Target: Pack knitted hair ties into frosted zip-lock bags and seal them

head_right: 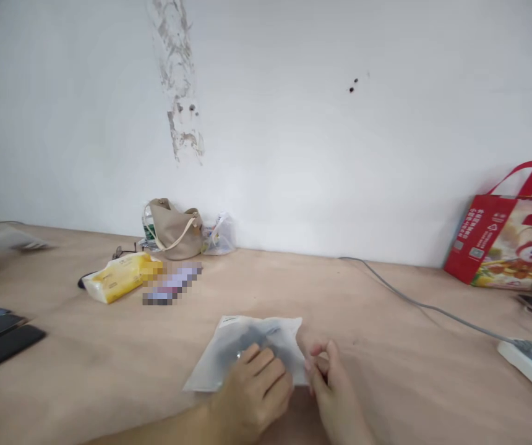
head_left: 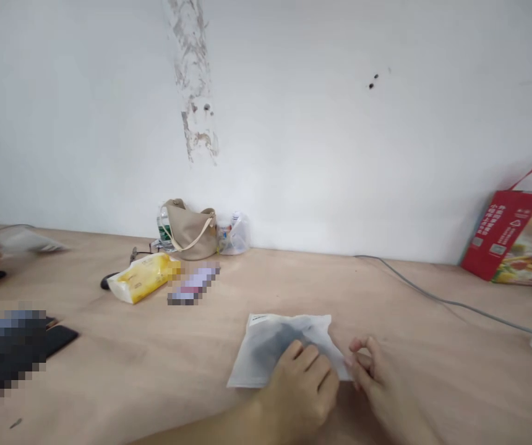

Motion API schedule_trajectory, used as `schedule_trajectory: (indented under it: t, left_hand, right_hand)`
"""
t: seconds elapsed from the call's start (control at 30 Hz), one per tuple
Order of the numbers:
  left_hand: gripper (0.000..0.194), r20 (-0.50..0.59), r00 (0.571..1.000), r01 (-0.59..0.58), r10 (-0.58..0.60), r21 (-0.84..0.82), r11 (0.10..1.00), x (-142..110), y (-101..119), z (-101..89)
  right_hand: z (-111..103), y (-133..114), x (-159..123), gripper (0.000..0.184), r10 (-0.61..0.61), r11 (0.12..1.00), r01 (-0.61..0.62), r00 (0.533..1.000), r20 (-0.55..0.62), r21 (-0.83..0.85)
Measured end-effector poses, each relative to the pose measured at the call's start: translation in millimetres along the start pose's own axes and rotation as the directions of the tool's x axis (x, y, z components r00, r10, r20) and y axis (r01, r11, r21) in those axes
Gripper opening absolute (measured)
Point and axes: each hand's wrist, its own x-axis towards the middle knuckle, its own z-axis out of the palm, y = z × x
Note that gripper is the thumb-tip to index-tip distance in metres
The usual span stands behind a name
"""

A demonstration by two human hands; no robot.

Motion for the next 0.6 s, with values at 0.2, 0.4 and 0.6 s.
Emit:
schedule_trajectory:
  t: [0.2, 0.4, 0.6]
  left_hand:
    - [0.023, -0.04, 0.999, 0.01, -0.008, 0.045, 0.999, -7.2, -28.8, -11.9]
    - [0.022, 0.017, 1.0, -0.005, 0.004, 0.068, 0.998, -19.9, -60.2, -31.0]
    - [0.021, 0.034, 0.999, 0.007, -0.01, 0.073, 0.997, -26.8, -81.8, -45.3]
  right_hand:
    - [-31.5, 0.4, 17.5, 0.038, 0.085, 0.996, -0.084, 0.996, -0.042, 0.013]
    - [-54.9, 4.1, 32.6, 0.038, 0.131, 0.991, -0.131, 0.989, -0.062, 0.01]
    - [-60.0, 8.6, 37.3, 0.033, 0.123, 0.992, -0.122, 0.992, -0.043, 0.015]
